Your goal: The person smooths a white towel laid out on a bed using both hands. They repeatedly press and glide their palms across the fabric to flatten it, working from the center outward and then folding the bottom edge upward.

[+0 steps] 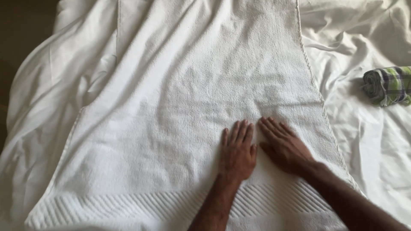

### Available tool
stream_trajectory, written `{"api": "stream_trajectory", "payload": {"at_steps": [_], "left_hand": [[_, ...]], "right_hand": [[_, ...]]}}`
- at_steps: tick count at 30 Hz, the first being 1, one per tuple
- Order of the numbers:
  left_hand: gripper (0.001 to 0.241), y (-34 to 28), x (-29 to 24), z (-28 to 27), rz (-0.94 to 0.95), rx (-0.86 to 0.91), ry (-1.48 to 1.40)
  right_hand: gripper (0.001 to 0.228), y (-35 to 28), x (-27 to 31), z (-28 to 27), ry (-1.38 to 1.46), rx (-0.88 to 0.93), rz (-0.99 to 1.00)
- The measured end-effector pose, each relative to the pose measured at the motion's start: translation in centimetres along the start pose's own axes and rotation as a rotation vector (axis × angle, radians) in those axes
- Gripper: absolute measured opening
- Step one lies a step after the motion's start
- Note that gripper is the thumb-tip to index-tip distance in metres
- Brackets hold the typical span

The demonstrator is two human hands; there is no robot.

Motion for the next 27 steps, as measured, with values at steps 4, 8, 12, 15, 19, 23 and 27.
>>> {"api": "stream_trajectory", "payload": {"at_steps": [4,8,12,15,19,23,27], "left_hand": [[0.069,2.5,3.1,-1.2,-0.014,0.048,0.027],[0.073,3.5,5.9,-3.0,-0.074,0.094,0.058],[0.072,2.9,8.5,-4.3,-0.152,0.065,0.081],[0.073,2.3,10.5,-4.9,-0.213,0.037,0.124],[0.073,1.2,12.2,-5.0,-0.248,0.0,0.134],[0.073,0.1,13.5,-5.4,-0.289,-0.066,0.129],[0.073,-1.3,14.8,-5.9,-0.331,-0.102,0.148]], "right_hand": [[0.078,1.6,-2.6,-0.2,-0.008,0.03,0.09],[0.084,2.3,-4.3,-0.3,-0.038,0.024,0.166],[0.087,2.1,-4.4,-1.5,-0.012,-0.033,0.224],[0.092,1.3,-5.5,-1.8,0.032,-0.032,0.313],[0.094,-0.1,-6.8,-1.8,0.078,-0.056,0.375],[0.095,-2.0,-9.1,-0.5,0.044,-0.019,0.473],[0.096,-3.4,-9.7,-0.7,0.033,-0.006,0.506]]}}
Point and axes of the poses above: each hand's wrist, its own y-axis towards the middle knuckle, its own z-axis out of the palm, x = y × z, the point moved 10 cm from there along y, towards the middle knuckle, and after that the axes turned 6 degrees about -z, right-handed, at the moved point
